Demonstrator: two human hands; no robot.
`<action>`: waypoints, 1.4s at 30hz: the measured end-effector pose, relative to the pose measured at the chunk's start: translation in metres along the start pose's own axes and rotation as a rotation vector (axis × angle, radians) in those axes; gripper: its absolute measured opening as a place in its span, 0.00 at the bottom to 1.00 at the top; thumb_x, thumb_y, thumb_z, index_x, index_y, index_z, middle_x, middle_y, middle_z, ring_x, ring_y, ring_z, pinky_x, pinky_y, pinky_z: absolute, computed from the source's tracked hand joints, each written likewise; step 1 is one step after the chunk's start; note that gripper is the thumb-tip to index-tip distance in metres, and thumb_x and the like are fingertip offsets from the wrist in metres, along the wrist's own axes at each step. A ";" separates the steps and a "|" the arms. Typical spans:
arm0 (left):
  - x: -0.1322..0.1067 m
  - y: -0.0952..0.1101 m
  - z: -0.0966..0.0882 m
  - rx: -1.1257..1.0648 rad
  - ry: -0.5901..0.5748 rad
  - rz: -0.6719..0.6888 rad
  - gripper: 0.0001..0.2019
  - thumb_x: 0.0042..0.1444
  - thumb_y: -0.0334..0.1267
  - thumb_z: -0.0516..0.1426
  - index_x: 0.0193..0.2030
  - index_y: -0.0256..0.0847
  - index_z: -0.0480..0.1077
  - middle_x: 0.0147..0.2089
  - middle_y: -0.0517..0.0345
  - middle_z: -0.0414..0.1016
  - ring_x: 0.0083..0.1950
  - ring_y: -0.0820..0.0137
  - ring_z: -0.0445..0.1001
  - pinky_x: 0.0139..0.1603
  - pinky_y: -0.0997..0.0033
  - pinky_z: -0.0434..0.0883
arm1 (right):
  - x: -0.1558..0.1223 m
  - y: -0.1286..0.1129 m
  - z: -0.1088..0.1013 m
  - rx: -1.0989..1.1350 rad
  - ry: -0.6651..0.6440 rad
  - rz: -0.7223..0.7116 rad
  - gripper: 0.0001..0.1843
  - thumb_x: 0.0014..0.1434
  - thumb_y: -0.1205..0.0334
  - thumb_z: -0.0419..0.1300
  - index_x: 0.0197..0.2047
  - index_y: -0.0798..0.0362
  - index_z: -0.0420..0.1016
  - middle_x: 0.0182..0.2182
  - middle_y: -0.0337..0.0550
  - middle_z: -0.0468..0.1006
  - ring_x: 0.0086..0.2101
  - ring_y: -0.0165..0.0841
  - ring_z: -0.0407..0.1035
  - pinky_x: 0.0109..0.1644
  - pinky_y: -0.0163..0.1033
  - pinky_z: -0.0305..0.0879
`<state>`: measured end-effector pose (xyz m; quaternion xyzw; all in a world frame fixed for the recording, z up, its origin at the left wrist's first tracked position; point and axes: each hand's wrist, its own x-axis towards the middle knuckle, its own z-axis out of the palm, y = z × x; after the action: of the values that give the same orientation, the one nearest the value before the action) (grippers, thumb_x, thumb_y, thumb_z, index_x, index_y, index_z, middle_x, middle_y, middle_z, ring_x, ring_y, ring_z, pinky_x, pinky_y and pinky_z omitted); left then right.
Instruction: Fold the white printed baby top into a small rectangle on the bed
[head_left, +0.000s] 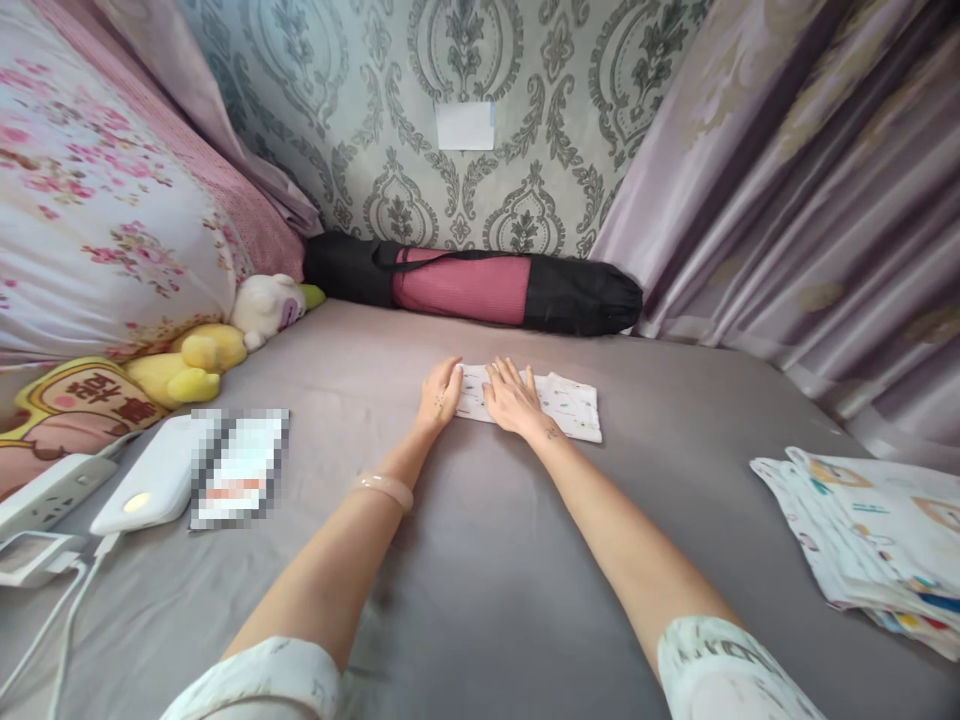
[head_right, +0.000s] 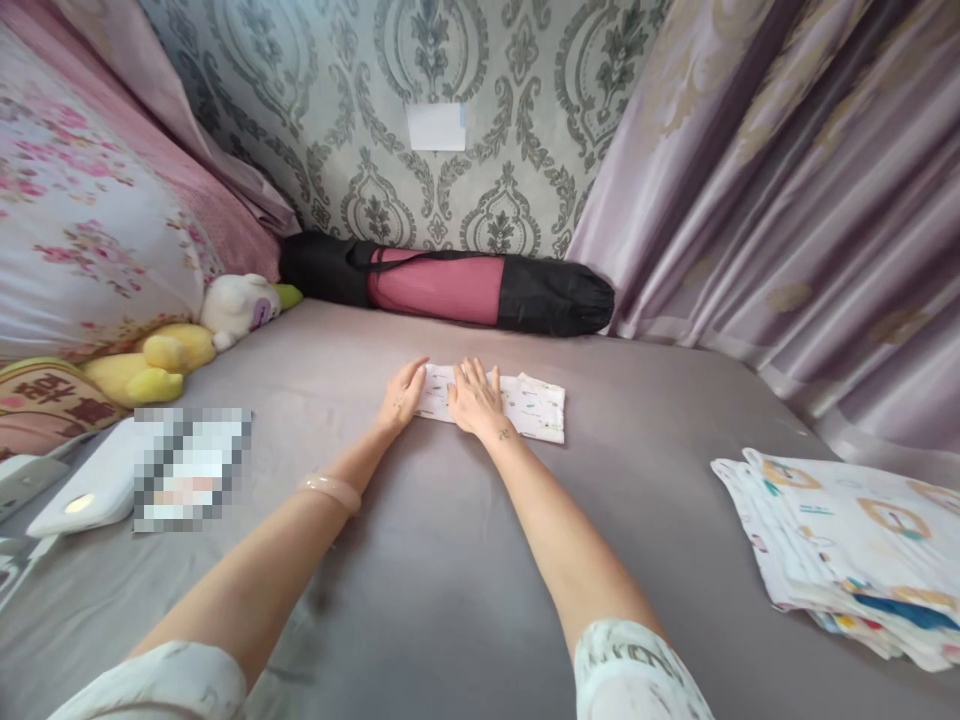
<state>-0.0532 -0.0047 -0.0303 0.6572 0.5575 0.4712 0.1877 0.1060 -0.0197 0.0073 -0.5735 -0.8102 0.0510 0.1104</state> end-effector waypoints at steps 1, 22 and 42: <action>-0.001 0.001 0.002 0.056 -0.041 0.034 0.21 0.65 0.46 0.43 0.58 0.42 0.68 0.61 0.49 0.70 0.67 0.59 0.61 0.67 0.51 0.57 | -0.004 0.005 0.001 -0.021 -0.007 -0.003 0.30 0.69 0.55 0.37 0.70 0.56 0.51 0.70 0.48 0.47 0.68 0.41 0.38 0.69 0.58 0.27; -0.010 0.014 0.006 0.605 -0.379 0.165 0.23 0.66 0.49 0.43 0.64 0.48 0.62 0.69 0.55 0.60 0.72 0.60 0.52 0.70 0.44 0.42 | -0.022 0.038 -0.001 -0.035 0.030 0.137 0.31 0.69 0.56 0.37 0.69 0.62 0.53 0.69 0.52 0.48 0.68 0.41 0.40 0.70 0.53 0.33; -0.010 0.011 0.005 0.620 -0.394 0.204 0.24 0.65 0.52 0.44 0.63 0.51 0.64 0.69 0.56 0.59 0.72 0.57 0.51 0.69 0.40 0.43 | -0.040 0.070 -0.010 0.000 -0.059 0.183 0.33 0.69 0.54 0.35 0.71 0.64 0.47 0.70 0.53 0.44 0.69 0.40 0.36 0.71 0.51 0.33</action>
<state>-0.0418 -0.0159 -0.0282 0.8130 0.5584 0.1609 0.0356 0.1854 -0.0336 -0.0026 -0.6434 -0.7572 0.0776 0.0814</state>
